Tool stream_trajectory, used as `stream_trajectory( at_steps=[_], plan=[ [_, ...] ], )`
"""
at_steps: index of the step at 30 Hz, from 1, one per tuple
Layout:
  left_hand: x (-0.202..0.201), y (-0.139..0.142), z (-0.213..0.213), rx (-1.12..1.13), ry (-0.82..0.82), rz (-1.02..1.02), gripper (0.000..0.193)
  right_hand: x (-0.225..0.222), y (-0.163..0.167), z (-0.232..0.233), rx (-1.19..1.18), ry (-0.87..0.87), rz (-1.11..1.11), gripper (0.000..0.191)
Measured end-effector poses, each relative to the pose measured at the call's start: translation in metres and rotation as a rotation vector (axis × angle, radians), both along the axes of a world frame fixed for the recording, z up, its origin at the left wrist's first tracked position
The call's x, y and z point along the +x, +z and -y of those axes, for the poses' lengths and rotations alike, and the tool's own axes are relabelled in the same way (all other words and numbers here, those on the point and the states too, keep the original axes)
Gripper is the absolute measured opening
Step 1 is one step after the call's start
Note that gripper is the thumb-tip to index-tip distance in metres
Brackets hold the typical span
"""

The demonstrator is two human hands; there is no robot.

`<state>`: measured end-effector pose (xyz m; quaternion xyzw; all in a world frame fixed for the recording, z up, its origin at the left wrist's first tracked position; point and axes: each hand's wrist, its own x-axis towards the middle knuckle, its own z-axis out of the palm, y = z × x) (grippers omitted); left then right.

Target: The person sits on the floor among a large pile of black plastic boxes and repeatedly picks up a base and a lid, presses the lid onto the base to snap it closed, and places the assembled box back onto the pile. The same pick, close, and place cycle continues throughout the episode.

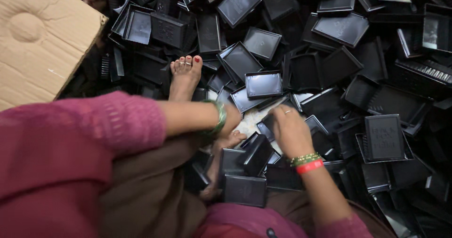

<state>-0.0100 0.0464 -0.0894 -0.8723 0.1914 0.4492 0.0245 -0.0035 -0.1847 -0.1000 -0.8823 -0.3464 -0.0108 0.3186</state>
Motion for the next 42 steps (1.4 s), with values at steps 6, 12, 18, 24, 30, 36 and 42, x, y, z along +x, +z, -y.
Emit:
stream_trajectory(
  at_steps=[6, 12, 18, 24, 30, 36, 42],
  plan=[
    [0.075, 0.000, 0.008, -0.055, 0.045, 0.686, 0.081, 0.015, -0.040, 0.001, -0.256, -0.031, 0.404, 0.039],
    [0.077, -0.004, -0.001, -0.007, 0.019, 0.663, 0.075, 0.029, -0.031, 0.013, -0.211, -0.131, 0.168, 0.013],
    [0.096, 0.003, -0.023, -0.122, 0.219, 0.736, 0.083, 0.042, -0.022, 0.033, 0.140, -0.286, -0.001, 0.015],
    [0.114, 0.031, -0.055, -0.324, 0.606, 0.639, 0.086, 0.046, -0.032, 0.039, 0.480, -0.297, -0.268, 0.026],
    [0.115, 0.049, -0.080, -0.335, 0.757, 0.854, 0.081, 0.065, -0.035, 0.060, 1.193, -0.151, -1.237, 0.038],
    [0.127, 0.058, -0.072, -0.252, 0.260, 1.434, 0.095, 0.056, 0.013, 0.070, 1.470, 0.198, -1.488, 0.065],
    [0.144, 0.031, 0.035, -0.417, -0.155, 1.184, 0.083, 0.030, 0.064, 0.073, 1.768, 0.540, -1.561, 0.081]
  ],
)
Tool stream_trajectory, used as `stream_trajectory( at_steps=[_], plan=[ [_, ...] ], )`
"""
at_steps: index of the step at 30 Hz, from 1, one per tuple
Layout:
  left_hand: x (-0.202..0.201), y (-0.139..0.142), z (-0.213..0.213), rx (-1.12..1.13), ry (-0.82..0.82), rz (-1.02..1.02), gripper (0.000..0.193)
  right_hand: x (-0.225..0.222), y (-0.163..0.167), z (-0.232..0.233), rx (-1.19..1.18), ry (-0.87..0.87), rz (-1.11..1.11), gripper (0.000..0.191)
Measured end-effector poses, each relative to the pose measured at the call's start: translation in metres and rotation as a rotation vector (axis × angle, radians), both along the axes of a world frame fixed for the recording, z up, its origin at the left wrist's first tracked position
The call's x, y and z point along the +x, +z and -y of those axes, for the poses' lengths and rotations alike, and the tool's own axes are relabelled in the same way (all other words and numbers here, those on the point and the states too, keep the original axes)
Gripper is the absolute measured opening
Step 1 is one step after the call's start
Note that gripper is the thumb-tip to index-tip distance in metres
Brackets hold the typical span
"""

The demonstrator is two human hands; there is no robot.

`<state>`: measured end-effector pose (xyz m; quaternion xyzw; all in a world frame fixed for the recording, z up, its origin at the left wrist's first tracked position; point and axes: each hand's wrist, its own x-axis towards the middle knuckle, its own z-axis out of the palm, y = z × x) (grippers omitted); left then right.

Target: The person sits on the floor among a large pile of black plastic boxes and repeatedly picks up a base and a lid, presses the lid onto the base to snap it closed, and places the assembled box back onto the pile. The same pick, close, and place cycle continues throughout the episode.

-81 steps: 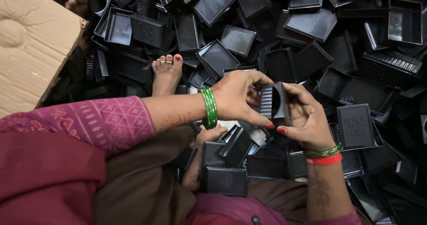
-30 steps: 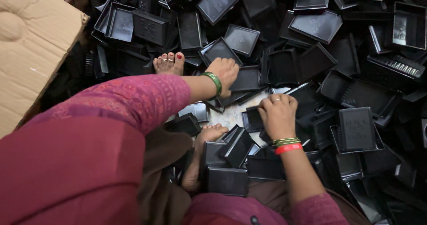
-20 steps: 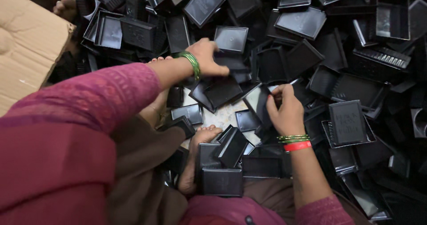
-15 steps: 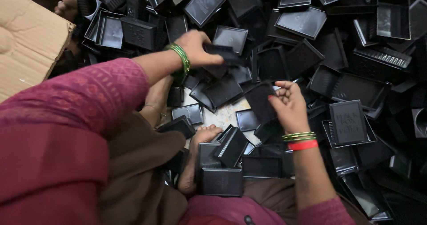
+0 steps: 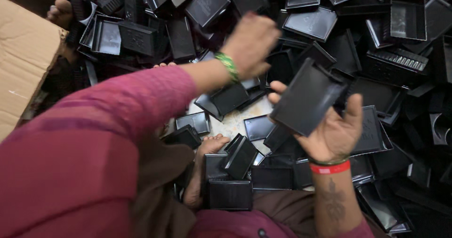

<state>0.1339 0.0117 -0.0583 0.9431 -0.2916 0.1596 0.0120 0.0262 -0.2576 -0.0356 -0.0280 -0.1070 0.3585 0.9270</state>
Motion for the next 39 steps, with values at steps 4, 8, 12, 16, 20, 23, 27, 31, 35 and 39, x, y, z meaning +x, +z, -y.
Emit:
stream_trajectory(
  at_steps=[4, 8, 12, 16, 20, 23, 27, 31, 35, 39],
  plan=[
    [0.002, -0.024, 0.088, -0.079, -0.334, 0.078, 0.079, -0.001, 0.014, 0.019, 0.068, -0.145, -0.014, 0.068],
    [0.011, -0.032, 0.144, -0.035, -0.293, 0.086, 0.102, 0.012, 0.012, 0.072, -0.074, -0.455, -0.126, 0.063],
    [0.023, -0.049, 0.197, -0.171, -0.162, -0.097, 0.086, 0.020, -0.008, 0.138, 0.031, -0.683, -0.235, 0.054],
    [0.039, -0.073, 0.254, -0.213, -0.005, -0.070, 0.015, 0.026, -0.032, 0.178, -0.111, -0.846, -0.279, 0.050],
    [0.054, -0.083, 0.261, -0.175, -0.052, -0.067, 0.015, 0.026, -0.043, 0.186, -0.467, -0.905, -0.189, 0.047],
    [0.059, -0.070, 0.245, -0.335, 0.016, -0.113, 0.012, 0.032, -0.046, 0.166, -0.671, -0.900, -0.108, 0.047],
    [0.046, -0.033, 0.226, -0.418, 0.105, -0.296, 0.024, 0.040, -0.040, 0.124, -0.695, -0.760, -0.057, 0.041],
    [0.003, 0.003, 0.217, -0.635, -0.079, -0.165, 0.058, 0.039, -0.028, 0.094, -0.670, -0.736, -0.052, 0.045],
    [-0.033, 0.028, 0.211, -0.774, -0.089, -0.240, 0.066, 0.032, -0.024, 0.077, -0.681, -0.779, 0.098, 0.045],
    [-0.030, 0.039, 0.209, -0.929, 0.349, -0.462, 0.069, 0.025, -0.027, 0.047, -0.644, -0.808, 0.158, 0.034]
  ],
)
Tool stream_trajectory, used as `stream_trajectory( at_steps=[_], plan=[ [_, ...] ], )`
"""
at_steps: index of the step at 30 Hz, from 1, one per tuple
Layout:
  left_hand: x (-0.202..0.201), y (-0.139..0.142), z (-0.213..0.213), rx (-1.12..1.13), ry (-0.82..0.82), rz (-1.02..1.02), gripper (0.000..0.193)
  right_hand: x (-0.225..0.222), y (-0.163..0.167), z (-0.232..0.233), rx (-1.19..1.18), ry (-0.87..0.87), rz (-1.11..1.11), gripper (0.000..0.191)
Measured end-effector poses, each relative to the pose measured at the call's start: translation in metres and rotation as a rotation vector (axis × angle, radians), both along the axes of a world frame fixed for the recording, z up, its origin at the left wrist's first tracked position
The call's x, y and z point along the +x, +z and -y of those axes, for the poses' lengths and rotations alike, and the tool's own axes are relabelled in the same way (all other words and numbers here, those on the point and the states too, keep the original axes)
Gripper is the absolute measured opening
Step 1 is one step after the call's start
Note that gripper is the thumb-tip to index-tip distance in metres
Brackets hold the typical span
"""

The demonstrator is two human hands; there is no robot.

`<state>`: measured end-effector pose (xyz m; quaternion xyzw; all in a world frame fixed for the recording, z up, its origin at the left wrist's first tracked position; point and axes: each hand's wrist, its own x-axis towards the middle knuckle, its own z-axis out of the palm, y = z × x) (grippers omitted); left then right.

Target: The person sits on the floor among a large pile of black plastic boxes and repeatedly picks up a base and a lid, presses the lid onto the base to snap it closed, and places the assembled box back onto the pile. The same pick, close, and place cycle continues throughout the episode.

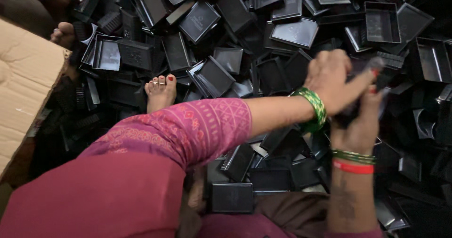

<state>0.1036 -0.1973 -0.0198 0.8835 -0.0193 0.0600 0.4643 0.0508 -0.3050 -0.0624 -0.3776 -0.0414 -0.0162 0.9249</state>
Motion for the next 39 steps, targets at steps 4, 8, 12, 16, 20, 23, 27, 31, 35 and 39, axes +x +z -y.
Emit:
stream_trajectory(
  at_steps=[4, 8, 12, 16, 20, 23, 27, 31, 35, 39],
  plan=[
    [0.023, -0.009, -0.013, -0.344, 0.226, -0.276, 0.093, -0.008, 0.003, -0.031, -0.317, 0.018, 0.154, 0.042],
    [0.024, -0.029, -0.027, -0.389, 0.154, -0.237, 0.090, -0.010, 0.012, -0.034, -0.291, 0.036, 0.078, 0.045],
    [0.005, -0.041, -0.022, -0.363, 0.076, -0.058, 0.079, -0.008, 0.015, -0.025, -0.017, 0.102, -0.020, 0.046],
    [-0.008, -0.038, -0.016, -0.312, 0.087, 0.033, 0.072, -0.011, 0.012, -0.026, 0.011, 0.055, -0.018, 0.044],
    [-0.014, -0.030, -0.012, -0.394, 0.011, 0.036, 0.067, -0.013, 0.012, -0.028, -0.071, 0.046, 0.016, 0.043],
    [-0.016, -0.029, -0.005, -0.404, 0.051, 0.075, 0.068, -0.011, 0.014, -0.028, -0.105, 0.002, 0.060, 0.045],
    [-0.016, -0.036, 0.005, -0.391, 0.107, 0.040, 0.072, -0.011, 0.015, -0.028, -0.159, 0.012, 0.119, 0.046],
    [-0.021, -0.044, 0.010, -0.351, 0.061, 0.083, 0.079, -0.014, 0.006, -0.036, -0.141, -0.025, 0.091, 0.054],
    [-0.017, -0.036, 0.003, -0.239, -0.082, 0.090, 0.074, -0.002, -0.011, -0.025, 0.004, 0.035, -0.033, 0.057],
    [-0.007, -0.016, -0.016, 0.021, -0.185, -0.115, 0.055, 0.013, -0.031, -0.006, -0.472, -0.399, -0.025, 0.050]
  ],
)
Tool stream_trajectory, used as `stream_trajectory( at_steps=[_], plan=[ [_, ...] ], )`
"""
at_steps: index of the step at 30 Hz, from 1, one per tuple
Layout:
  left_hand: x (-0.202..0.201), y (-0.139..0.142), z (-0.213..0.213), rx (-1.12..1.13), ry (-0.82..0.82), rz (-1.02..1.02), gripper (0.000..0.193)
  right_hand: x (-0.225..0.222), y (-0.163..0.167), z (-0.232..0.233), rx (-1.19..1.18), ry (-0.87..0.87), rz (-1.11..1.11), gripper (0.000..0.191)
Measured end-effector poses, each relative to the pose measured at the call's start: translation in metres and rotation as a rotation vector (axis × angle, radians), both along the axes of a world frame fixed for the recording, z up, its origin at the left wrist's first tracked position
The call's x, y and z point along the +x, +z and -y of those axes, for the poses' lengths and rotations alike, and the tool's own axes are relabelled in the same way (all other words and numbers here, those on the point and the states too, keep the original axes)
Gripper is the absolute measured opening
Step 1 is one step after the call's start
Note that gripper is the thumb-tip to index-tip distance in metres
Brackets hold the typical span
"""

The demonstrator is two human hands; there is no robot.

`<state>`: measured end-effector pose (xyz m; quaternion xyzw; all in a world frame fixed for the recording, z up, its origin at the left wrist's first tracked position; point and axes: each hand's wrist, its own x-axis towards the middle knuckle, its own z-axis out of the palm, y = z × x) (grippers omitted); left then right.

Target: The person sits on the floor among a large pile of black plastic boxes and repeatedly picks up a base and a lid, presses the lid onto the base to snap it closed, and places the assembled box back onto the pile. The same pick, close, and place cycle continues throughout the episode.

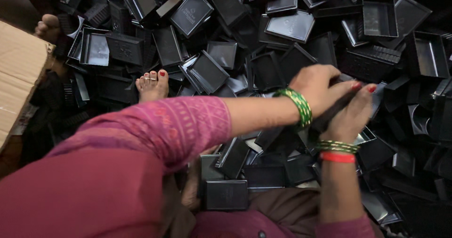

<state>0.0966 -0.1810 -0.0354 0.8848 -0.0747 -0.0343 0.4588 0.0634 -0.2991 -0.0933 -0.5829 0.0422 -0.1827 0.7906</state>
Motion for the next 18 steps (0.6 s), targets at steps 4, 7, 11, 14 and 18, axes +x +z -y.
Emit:
stream_trajectory(
  at_steps=[4, 7, 11, 14, 18],
  plan=[
    [-0.010, 0.011, -0.015, 0.025, -0.007, 0.182, 0.054, -0.003, -0.005, 0.007, -0.394, -0.114, 0.113, 0.050],
    [-0.012, 0.013, -0.035, 0.147, -0.034, 0.200, 0.050, -0.007, 0.001, -0.010, -0.437, -0.036, 0.213, 0.047],
    [-0.001, 0.012, -0.089, 0.295, -0.283, 0.085, 0.050, -0.018, 0.027, 0.000, -0.687, 0.254, 0.109, 0.046],
    [-0.032, 0.002, -0.135, 0.469, -0.850, -0.131, 0.049, -0.011, 0.046, 0.025, -0.843, 0.243, -0.220, 0.045],
    [-0.128, -0.035, -0.169, 0.614, -0.996, -0.645, 0.057, -0.007, 0.041, 0.053, -1.406, 0.163, -0.278, 0.063]
  ],
)
